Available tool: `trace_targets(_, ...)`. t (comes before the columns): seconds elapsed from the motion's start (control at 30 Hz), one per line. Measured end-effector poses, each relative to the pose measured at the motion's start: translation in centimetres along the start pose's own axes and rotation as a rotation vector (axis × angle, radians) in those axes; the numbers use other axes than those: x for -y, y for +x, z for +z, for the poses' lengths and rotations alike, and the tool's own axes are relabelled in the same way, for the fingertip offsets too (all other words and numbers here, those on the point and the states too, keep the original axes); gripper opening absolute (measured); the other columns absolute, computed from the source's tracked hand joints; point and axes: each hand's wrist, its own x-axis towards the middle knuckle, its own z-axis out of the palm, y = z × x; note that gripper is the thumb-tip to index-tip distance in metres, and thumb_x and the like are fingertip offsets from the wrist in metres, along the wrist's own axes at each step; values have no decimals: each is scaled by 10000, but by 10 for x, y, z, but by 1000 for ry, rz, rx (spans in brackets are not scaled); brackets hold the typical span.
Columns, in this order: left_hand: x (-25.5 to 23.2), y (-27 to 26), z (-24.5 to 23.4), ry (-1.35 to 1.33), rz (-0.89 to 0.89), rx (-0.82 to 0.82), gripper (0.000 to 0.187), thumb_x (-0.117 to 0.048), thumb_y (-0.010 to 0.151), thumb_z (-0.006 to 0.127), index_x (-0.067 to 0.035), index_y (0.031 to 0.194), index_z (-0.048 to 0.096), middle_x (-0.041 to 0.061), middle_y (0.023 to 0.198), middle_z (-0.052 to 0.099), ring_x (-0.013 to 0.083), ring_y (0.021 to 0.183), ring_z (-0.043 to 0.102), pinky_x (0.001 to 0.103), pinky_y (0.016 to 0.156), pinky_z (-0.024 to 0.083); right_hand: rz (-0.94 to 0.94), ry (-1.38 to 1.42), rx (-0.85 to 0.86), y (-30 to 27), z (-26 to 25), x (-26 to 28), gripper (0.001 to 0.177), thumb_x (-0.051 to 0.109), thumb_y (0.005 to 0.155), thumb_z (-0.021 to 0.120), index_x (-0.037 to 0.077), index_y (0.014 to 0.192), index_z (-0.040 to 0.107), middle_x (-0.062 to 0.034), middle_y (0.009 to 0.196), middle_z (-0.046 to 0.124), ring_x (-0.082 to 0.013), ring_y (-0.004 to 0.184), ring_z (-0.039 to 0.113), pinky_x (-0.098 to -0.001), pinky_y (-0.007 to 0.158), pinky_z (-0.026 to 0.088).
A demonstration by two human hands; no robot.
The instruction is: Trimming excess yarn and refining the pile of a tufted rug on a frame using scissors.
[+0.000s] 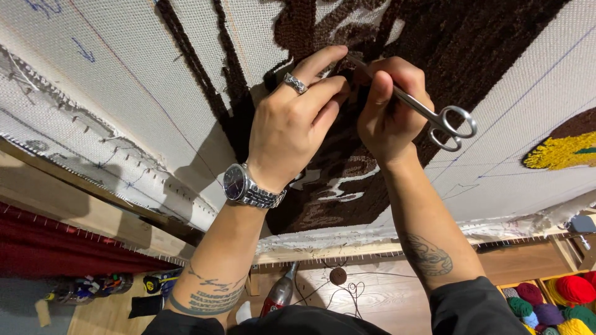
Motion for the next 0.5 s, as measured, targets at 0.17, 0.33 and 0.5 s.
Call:
trace_targets(0.17, 2, 2, 0, -17, -13, 14, 210, -23, 960, 724, -33, 1169, 704, 14, 1525, 564, 200, 1003, 770, 295, 871, 625, -58, -124, 62, 5, -3, 4, 121, 87, 1176, 562, -27, 1136, 558, -158, 1036, 707, -214, 759, 693, -303, 690, 566)
trace_targets(0.33, 3, 2, 1, -20, -30, 14, 165, -5, 943, 723, -28, 1106, 705, 13, 1526, 566, 200, 955, 770, 294, 829, 622, -98, -219, 141, 14, -10, 5, 39, 26, 1147, 597, -10, 1151, 582, -147, 1032, 708, -258, 836, 718, -320, 707, 584)
trace_targets(0.5, 7, 3, 3, -9, -14, 15, 147, 13, 913, 727, -23, 1053, 699, 30, 1538, 549, 203, 945, 767, 300, 816, 619, -113, -247, 327, 39, -24, 16, 91, -29, 1138, 666, -6, 1168, 583, -139, 1022, 706, -262, 788, 706, -322, 693, 561)
